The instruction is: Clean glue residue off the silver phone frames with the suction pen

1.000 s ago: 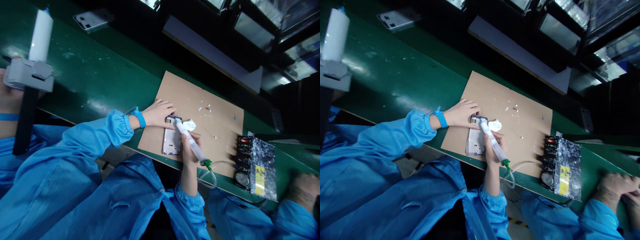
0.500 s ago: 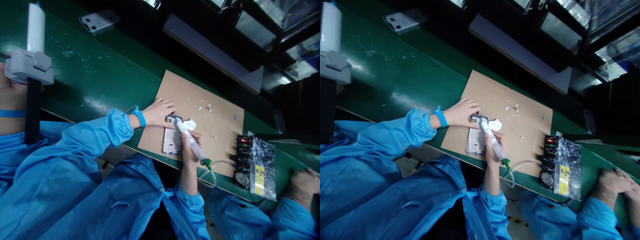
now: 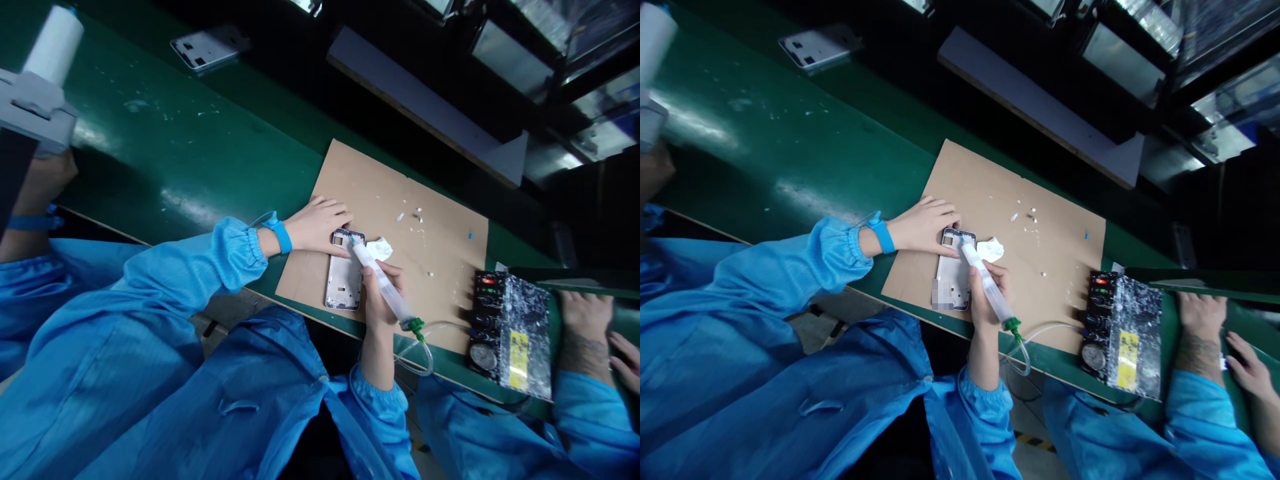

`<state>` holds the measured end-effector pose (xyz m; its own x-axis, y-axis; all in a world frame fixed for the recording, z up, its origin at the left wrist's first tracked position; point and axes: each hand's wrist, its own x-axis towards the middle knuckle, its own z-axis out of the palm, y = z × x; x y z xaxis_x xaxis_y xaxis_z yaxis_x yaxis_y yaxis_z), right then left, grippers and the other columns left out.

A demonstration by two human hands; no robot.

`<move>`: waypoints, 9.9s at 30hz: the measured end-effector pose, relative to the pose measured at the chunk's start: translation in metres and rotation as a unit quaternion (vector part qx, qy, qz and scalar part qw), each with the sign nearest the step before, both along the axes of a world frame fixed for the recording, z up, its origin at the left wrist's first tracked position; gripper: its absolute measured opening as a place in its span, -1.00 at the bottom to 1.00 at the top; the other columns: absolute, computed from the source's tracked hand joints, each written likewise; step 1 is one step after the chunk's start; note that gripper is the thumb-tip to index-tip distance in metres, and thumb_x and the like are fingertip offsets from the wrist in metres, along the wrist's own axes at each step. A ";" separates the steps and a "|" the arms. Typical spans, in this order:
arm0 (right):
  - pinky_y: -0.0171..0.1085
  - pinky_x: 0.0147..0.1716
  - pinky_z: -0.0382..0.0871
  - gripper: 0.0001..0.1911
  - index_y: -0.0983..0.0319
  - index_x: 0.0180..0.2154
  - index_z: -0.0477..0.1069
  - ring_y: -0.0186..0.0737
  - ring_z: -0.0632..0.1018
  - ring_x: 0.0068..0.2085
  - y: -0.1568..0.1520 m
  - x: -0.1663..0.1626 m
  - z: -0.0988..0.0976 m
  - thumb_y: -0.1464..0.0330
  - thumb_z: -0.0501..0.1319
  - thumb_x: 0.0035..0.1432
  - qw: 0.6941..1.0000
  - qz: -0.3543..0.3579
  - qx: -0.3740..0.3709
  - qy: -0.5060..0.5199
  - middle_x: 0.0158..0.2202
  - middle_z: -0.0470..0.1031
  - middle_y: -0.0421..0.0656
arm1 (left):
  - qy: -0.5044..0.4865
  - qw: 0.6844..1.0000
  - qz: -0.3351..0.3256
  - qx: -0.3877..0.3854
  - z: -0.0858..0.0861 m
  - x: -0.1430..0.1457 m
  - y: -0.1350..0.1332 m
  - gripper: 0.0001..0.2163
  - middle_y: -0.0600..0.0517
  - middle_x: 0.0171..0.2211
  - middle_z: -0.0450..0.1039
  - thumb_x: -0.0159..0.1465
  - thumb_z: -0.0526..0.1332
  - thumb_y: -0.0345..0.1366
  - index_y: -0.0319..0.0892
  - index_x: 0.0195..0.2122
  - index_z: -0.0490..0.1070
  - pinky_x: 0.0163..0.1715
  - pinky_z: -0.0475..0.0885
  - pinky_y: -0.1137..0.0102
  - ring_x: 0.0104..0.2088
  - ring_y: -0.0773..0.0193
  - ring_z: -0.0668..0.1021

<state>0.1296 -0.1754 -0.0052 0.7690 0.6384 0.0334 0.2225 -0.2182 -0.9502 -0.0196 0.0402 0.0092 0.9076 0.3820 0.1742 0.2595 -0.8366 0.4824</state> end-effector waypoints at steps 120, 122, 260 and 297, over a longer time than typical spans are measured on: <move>-0.21 -0.37 0.54 -0.38 0.21 -0.18 0.57 -0.15 0.65 -0.36 0.003 -0.003 0.007 -0.16 0.54 0.02 1.000 0.005 -0.007 -0.019 -0.30 0.70 -0.07 | -0.008 1.000 0.007 0.017 -0.001 0.000 -0.001 -0.50 -0.12 -0.02 0.59 0.33 0.39 0.25 -0.11 -0.06 0.51 0.01 0.26 0.14 0.01 -0.04 0.54; -0.20 -0.37 0.55 -0.38 0.22 -0.18 0.57 -0.13 0.66 -0.35 0.004 -0.003 0.007 -0.16 0.54 0.02 1.000 0.003 -0.006 -0.019 -0.30 0.71 -0.06 | -0.009 1.000 0.007 0.016 0.000 0.000 -0.001 -0.50 -0.12 -0.02 0.59 0.33 0.40 0.25 -0.12 -0.06 0.51 0.01 0.26 0.15 0.01 -0.04 0.54; -0.28 -0.49 0.44 -0.62 0.17 -0.24 0.64 -0.20 0.59 -0.46 -0.059 0.003 0.023 0.01 0.52 0.14 0.995 -0.061 0.074 0.020 -0.41 0.68 -0.13 | 0.179 0.973 -0.059 0.132 0.098 -0.028 0.013 -0.46 -0.19 0.14 0.58 0.19 0.40 -0.21 -0.07 0.20 0.40 0.38 0.32 -0.13 0.19 -0.24 0.57; -0.26 -0.48 0.45 -0.72 0.21 -0.16 0.61 -0.23 0.59 -0.44 -0.073 0.029 0.020 0.16 0.51 0.28 0.979 -0.080 0.064 -0.175 -0.34 0.67 -0.13 | 0.038 0.996 -0.076 -0.040 0.008 0.007 -0.026 -0.39 -0.14 0.11 0.54 0.32 0.38 0.28 -0.13 0.11 0.44 0.12 0.38 0.06 0.08 -0.06 0.56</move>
